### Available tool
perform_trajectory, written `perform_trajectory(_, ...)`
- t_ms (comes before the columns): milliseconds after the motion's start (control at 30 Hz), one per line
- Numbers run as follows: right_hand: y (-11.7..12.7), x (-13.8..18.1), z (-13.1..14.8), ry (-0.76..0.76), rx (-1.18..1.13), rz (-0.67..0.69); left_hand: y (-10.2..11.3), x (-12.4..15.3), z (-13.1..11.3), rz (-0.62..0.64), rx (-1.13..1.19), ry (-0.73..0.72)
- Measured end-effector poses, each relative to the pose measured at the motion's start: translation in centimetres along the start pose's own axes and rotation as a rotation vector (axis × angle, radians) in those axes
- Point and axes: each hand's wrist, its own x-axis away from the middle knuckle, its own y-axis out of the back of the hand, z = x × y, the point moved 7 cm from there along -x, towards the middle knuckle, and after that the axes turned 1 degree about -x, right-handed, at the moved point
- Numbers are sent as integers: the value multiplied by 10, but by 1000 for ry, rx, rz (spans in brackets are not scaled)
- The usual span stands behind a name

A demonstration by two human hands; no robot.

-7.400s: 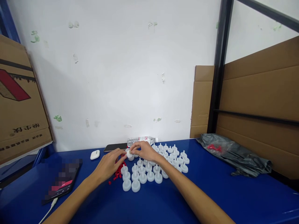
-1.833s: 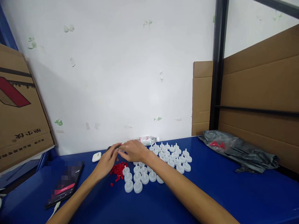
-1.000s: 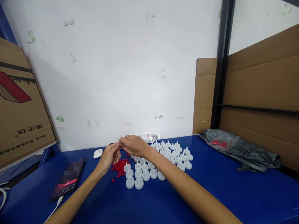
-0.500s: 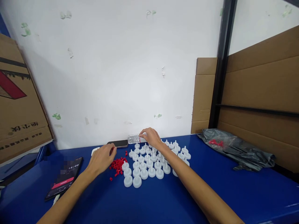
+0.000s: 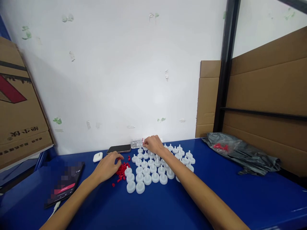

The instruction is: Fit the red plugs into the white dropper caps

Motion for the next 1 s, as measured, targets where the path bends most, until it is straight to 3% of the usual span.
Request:
perform_trajectory(300,6,4,5,-7,44,-45,-2,0,-1,27,21,-8)
perform_trajectory(500,36,3,4,-24,-35,-192,-2,0,0,7,23,-26)
perform_trajectory(633,63,12,-12,-62,-113,-278,2,1,0,-16,38,-18)
perform_trajectory(767,88,48,-57,-163,-207,-335,6,0,1,-62,44,6)
perform_trajectory(900,99,88,-133,-337,-371,-330,8,0,0,-103,71,33)
perform_trajectory(1000,92,111,-191,-530,-550,-337,8,0,1,-103,85,61)
